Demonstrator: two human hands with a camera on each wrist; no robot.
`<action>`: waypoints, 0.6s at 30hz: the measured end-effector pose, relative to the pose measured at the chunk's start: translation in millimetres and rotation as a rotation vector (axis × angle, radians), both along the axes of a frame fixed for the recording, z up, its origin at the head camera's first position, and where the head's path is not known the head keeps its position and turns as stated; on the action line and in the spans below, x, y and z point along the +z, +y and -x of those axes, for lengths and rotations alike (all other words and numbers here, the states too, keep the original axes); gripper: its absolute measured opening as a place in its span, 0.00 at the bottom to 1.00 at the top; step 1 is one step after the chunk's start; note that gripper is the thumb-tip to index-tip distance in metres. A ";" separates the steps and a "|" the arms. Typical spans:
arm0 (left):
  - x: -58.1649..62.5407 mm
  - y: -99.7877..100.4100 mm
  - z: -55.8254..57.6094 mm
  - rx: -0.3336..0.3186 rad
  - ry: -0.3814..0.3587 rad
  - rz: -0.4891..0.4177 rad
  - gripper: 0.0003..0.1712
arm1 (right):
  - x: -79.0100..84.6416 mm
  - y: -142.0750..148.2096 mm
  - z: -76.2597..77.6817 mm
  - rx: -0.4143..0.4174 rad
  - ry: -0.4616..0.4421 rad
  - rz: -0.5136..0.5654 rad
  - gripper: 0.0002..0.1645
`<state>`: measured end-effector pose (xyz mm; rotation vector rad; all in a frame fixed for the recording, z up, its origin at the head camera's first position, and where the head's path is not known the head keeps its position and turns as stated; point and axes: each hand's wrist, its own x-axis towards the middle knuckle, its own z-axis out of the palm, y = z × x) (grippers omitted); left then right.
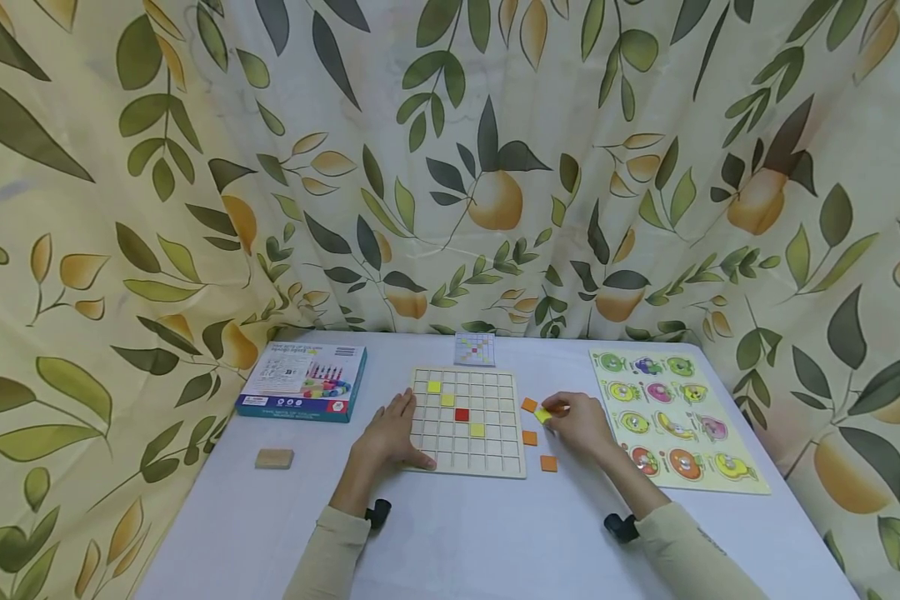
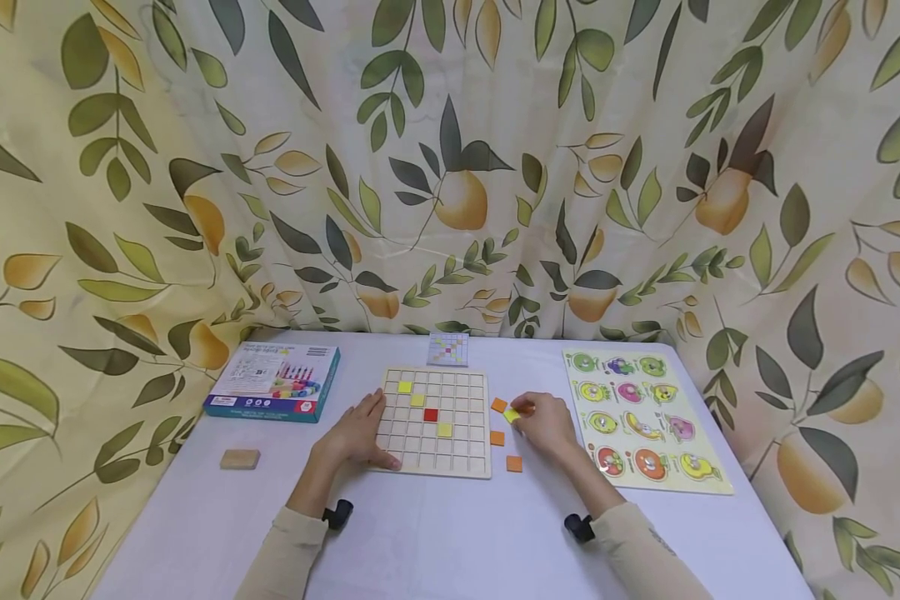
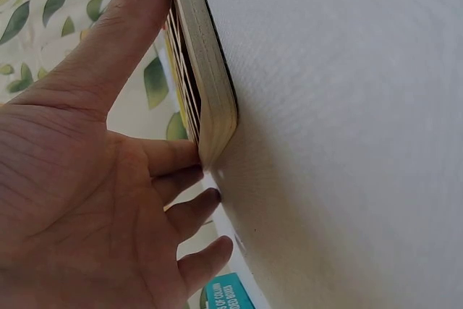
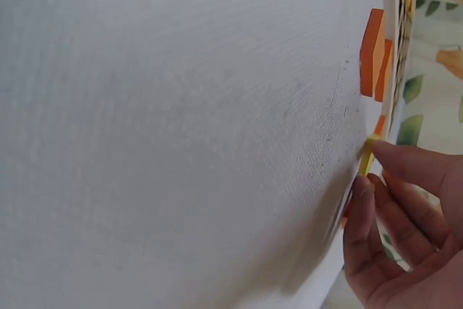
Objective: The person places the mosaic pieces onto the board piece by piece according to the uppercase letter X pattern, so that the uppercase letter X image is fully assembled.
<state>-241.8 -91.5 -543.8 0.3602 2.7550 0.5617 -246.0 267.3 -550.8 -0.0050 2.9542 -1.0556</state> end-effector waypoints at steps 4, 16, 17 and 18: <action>-2.2 -0.4 0.7 0.000 -0.004 0.003 0.79 | -2.3 -0.1 2.0 -0.001 0.000 -0.002 0.18; -3.6 -0.5 2.5 0.002 -0.016 0.002 0.78 | -8.6 -0.9 5.4 0.065 0.050 -0.004 0.18; -3.5 -0.6 2.5 0.001 -0.018 0.006 0.78 | -8.2 -1.1 5.6 0.066 0.053 -0.005 0.18; -3.4 -0.4 2.6 0.002 -0.016 0.005 0.78 | -7.7 -1.1 5.8 0.063 0.054 -0.005 0.18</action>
